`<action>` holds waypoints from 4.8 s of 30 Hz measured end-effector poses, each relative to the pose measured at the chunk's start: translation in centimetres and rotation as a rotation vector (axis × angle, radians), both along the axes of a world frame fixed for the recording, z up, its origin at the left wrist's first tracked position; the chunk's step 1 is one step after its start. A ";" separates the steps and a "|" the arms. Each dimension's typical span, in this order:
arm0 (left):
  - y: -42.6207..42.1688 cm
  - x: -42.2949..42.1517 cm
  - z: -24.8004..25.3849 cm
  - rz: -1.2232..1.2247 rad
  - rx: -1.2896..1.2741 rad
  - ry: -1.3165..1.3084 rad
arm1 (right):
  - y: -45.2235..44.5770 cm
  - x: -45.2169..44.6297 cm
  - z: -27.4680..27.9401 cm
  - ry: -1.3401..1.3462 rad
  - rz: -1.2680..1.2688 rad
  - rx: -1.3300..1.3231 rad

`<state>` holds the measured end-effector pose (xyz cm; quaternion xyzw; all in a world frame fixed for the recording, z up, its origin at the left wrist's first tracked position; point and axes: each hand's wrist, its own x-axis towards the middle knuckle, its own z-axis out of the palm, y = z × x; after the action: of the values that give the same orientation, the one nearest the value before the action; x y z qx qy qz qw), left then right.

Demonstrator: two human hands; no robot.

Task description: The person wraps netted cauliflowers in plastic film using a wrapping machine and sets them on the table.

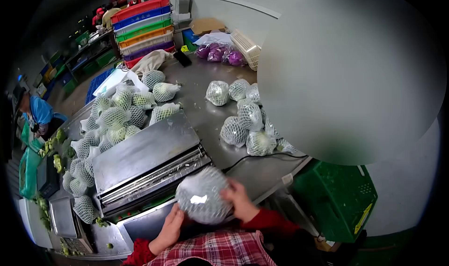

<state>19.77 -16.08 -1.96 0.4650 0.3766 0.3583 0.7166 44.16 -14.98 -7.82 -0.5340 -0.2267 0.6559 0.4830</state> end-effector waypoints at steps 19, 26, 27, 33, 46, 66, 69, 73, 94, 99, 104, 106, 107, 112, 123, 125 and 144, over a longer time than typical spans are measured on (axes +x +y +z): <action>4.3 -4.8 -1.2 0.199 0.457 0.526 | 38.0 28.1 8.7 -2.413 -0.088 -0.108; 10.4 -4.6 0.9 0.170 0.739 0.663 | 47.6 -3.5 0.1 -0.959 0.773 0.243; 12.2 -5.3 1.5 0.239 0.765 0.698 | 48.8 -6.2 -0.6 -0.904 0.906 0.151; 28.7 -11.5 -2.7 0.625 0.597 0.952 | 51.2 -10.2 -9.3 -0.813 0.982 0.079; 45.5 -8.0 -7.0 0.506 0.338 0.723 | 51.9 -9.8 -7.4 -0.297 0.536 0.561; 18.0 -16.1 -1.1 0.606 0.393 0.797 | 25.4 -15.9 5.4 -0.585 0.774 0.791; 17.0 -14.3 -2.0 0.676 0.387 0.697 | 24.1 -18.2 5.9 -0.627 0.743 0.759; 16.9 -15.1 -0.1 0.537 0.039 0.508 | 24.1 -19.4 5.5 -0.567 0.700 0.592; 8.4 -17.5 -3.1 0.377 0.229 1.496 | 18.0 -4.8 5.3 -1.616 0.879 0.369; 6.3 -18.5 -2.0 0.452 0.197 1.181 | 17.7 -3.6 2.7 -1.119 0.783 0.471; -1.9 -17.4 5.4 0.357 -0.322 0.082 | 10.7 -1.8 13.8 -0.204 0.836 -0.141; 0.4 -15.8 11.4 0.432 0.319 -0.127 | 11.7 -4.1 19.4 -0.057 0.735 0.290; 3.1 -17.2 12.8 0.350 0.424 -0.190 | 14.6 -5.5 19.1 0.177 0.556 0.343; 21.3 -19.7 1.1 0.873 0.579 0.631 | 28.4 -13.1 7.8 -0.524 0.373 1.063; 20.1 -19.0 -2.4 0.320 1.509 1.106 | 29.1 -13.7 3.6 -0.984 0.924 1.511; 20.5 -17.7 -2.2 0.337 1.583 1.027 | 28.5 -13.7 3.1 -0.971 0.911 1.506; -9.9 -10.7 -3.9 0.571 -0.337 -0.545 | 0.9 -4.5 6.0 0.401 0.686 -0.138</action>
<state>9.03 -25.93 -5.87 0.1067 0.3405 0.5855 0.7279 39.70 -14.04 -1.86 -0.3201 -0.2484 0.8839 0.2337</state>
